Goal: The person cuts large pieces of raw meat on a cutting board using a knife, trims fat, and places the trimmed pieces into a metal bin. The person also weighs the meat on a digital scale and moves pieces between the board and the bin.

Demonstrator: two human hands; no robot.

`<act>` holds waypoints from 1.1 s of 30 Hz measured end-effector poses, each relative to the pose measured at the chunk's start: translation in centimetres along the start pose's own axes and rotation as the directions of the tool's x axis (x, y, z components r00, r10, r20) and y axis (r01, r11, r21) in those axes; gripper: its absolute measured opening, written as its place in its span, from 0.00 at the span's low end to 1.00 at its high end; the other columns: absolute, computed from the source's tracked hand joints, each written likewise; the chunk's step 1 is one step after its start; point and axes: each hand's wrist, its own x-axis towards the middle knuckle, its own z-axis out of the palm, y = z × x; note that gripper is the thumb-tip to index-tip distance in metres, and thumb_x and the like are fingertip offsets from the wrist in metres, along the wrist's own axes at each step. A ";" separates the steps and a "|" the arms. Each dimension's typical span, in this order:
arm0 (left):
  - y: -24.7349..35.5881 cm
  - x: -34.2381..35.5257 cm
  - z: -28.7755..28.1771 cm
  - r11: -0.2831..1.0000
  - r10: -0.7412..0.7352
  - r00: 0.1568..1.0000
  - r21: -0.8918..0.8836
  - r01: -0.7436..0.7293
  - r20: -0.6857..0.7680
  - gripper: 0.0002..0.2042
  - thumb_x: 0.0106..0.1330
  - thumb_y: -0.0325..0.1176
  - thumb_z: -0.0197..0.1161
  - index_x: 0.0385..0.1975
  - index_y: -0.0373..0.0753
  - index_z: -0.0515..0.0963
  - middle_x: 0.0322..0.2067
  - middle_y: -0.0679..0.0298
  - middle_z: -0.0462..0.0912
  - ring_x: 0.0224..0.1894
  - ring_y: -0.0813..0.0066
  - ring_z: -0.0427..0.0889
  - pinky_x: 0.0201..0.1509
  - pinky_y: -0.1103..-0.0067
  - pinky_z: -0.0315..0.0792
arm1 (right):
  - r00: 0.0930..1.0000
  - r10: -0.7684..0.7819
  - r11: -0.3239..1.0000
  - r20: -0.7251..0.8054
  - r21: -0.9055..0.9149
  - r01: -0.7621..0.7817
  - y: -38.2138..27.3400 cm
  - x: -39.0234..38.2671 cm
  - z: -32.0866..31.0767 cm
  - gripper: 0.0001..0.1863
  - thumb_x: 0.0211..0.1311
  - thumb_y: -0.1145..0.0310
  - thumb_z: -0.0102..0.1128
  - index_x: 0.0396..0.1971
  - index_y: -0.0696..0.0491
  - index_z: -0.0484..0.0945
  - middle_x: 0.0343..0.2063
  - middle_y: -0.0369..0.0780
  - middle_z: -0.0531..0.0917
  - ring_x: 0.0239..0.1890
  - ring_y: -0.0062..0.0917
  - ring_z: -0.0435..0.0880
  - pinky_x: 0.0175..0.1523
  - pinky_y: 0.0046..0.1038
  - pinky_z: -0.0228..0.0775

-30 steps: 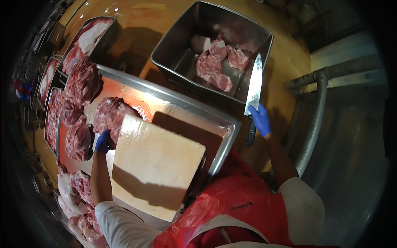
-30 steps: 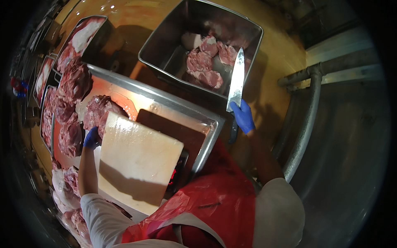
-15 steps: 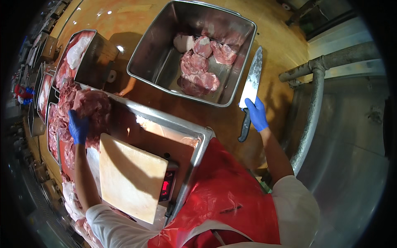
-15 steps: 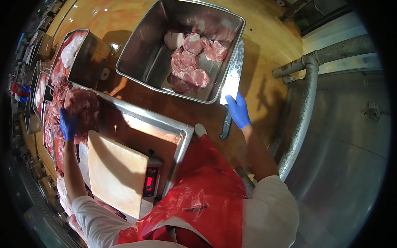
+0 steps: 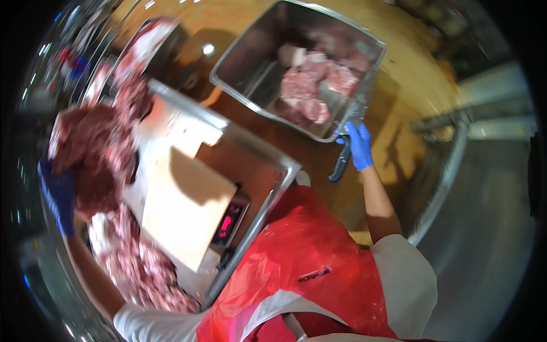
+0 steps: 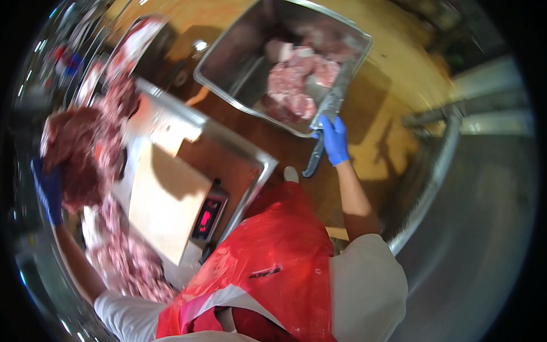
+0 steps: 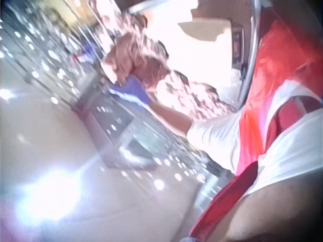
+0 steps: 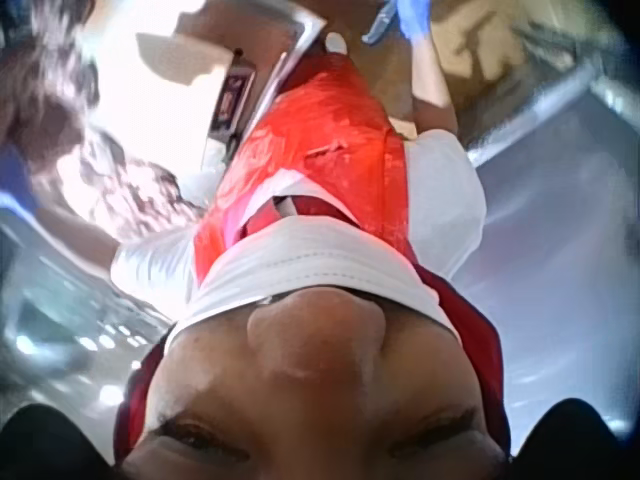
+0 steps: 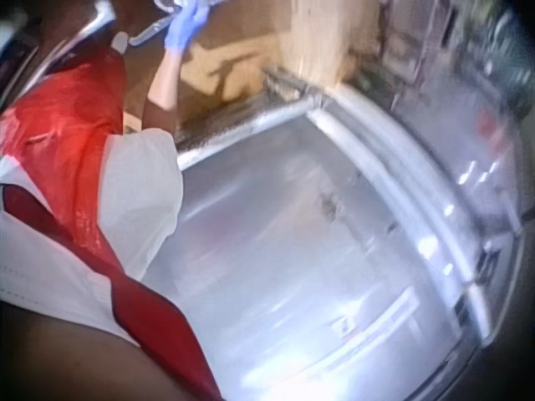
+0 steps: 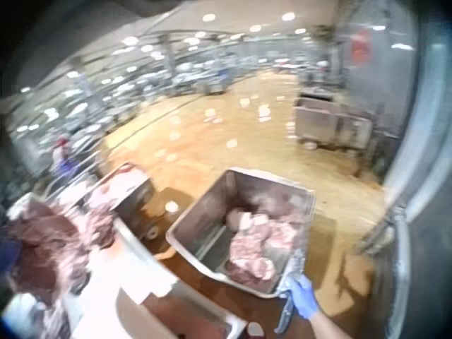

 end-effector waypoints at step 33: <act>2.7 -43.3 16.5 0.243 -0.779 0.609 -0.824 0.512 0.148 0.30 0.71 0.37 0.58 0.69 0.33 0.56 0.66 0.56 0.62 0.68 0.64 0.60 0.73 0.70 0.53 | 0.232 0.461 0.887 0.857 -0.439 -0.141 3.4 -11.6 49.2 0.12 0.67 0.61 0.53 0.30 0.52 0.81 0.28 0.35 0.80 0.28 0.20 0.75 0.39 0.28 0.71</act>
